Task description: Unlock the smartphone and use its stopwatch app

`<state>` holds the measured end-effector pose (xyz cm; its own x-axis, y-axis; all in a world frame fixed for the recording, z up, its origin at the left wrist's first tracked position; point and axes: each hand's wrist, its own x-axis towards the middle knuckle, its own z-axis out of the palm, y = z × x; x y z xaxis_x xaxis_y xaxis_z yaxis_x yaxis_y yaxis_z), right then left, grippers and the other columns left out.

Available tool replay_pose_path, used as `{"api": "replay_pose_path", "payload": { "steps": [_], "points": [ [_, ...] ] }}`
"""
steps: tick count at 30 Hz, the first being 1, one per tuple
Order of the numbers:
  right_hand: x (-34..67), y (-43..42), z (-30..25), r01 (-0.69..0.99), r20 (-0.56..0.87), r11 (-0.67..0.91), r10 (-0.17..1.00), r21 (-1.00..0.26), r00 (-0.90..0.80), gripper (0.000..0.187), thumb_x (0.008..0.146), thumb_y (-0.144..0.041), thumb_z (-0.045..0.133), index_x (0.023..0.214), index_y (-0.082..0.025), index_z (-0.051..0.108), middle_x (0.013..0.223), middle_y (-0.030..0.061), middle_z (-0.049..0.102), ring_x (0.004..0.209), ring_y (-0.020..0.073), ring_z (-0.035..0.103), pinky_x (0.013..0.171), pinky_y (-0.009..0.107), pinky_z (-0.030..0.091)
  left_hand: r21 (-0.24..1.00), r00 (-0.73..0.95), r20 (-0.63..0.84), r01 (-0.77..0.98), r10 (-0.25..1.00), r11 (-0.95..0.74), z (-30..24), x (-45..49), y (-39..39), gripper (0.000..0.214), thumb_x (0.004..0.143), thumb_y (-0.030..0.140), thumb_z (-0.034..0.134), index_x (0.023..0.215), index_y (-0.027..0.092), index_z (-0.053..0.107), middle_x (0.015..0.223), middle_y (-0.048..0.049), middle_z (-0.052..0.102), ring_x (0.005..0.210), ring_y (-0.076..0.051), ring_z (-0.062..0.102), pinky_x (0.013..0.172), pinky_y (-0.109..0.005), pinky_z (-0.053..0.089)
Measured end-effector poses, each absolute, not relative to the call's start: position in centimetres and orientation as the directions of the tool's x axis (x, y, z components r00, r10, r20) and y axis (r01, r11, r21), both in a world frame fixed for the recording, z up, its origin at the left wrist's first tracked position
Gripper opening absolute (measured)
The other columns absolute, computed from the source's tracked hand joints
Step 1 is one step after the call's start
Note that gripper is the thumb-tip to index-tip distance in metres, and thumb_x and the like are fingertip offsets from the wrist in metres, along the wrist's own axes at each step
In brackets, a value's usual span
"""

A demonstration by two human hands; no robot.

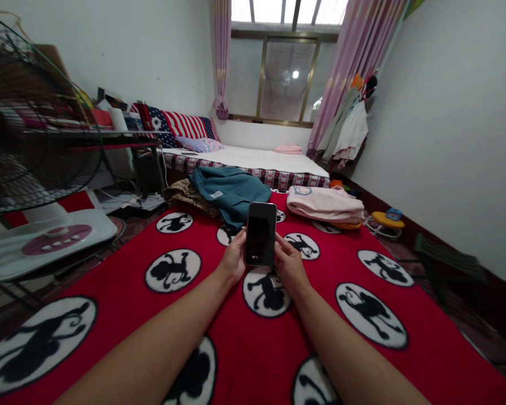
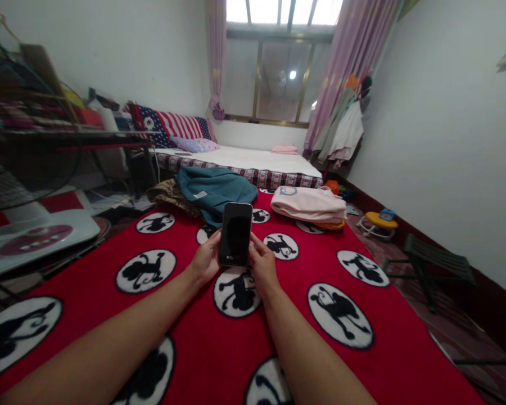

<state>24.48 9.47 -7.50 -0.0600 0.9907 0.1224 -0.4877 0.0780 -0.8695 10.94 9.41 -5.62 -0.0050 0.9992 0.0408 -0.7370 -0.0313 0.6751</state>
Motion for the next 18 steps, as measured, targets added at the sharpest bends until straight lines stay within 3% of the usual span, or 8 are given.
{"api": "replay_pose_path", "payload": {
  "steps": [5,11,18],
  "points": [
    [24.2,9.1,-7.4,-0.509,0.134,0.095,0.990,-0.856,-0.040,0.056,0.064,-0.041,0.082,0.116,-0.026,0.070,0.102,0.0025,0.075,0.083,0.0204,0.071,0.074,0.036,0.058,0.655,-0.014,-0.017,-0.756,1.000,0.000,-5.4,12.0,9.3,0.025,0.081,0.036,0.067,0.093,0.015,0.067,0.087,-0.0047,0.073,0.076,-0.019,0.068,0.077,-0.033,0.054],
    [25.9,9.1,-7.1,-0.543,0.112,0.087,0.994,-0.836,-0.014,0.057,0.060,-0.037,0.084,0.114,-0.026,0.070,0.103,0.0032,0.074,0.088,0.0226,0.070,0.078,0.039,0.057,0.683,-0.099,-0.023,-0.728,0.995,-0.056,-5.9,14.3,11.0,0.029,0.072,0.041,0.073,0.082,0.015,0.065,0.076,-0.0035,0.072,0.070,-0.020,0.068,0.072,-0.032,0.052],
    [28.6,10.5,-7.5,-0.524,0.111,0.148,0.989,-0.839,0.102,0.052,0.065,-0.036,0.082,0.114,-0.024,0.070,0.109,0.0039,0.073,0.091,0.0221,0.069,0.080,0.036,0.057,0.715,-0.046,0.007,-0.698,0.999,-0.037,-6.6,17.3,13.9,0.038,0.070,0.045,0.073,0.088,0.012,0.067,0.087,-0.0074,0.074,0.077,-0.022,0.069,0.078,-0.033,0.051]
  ]
}}
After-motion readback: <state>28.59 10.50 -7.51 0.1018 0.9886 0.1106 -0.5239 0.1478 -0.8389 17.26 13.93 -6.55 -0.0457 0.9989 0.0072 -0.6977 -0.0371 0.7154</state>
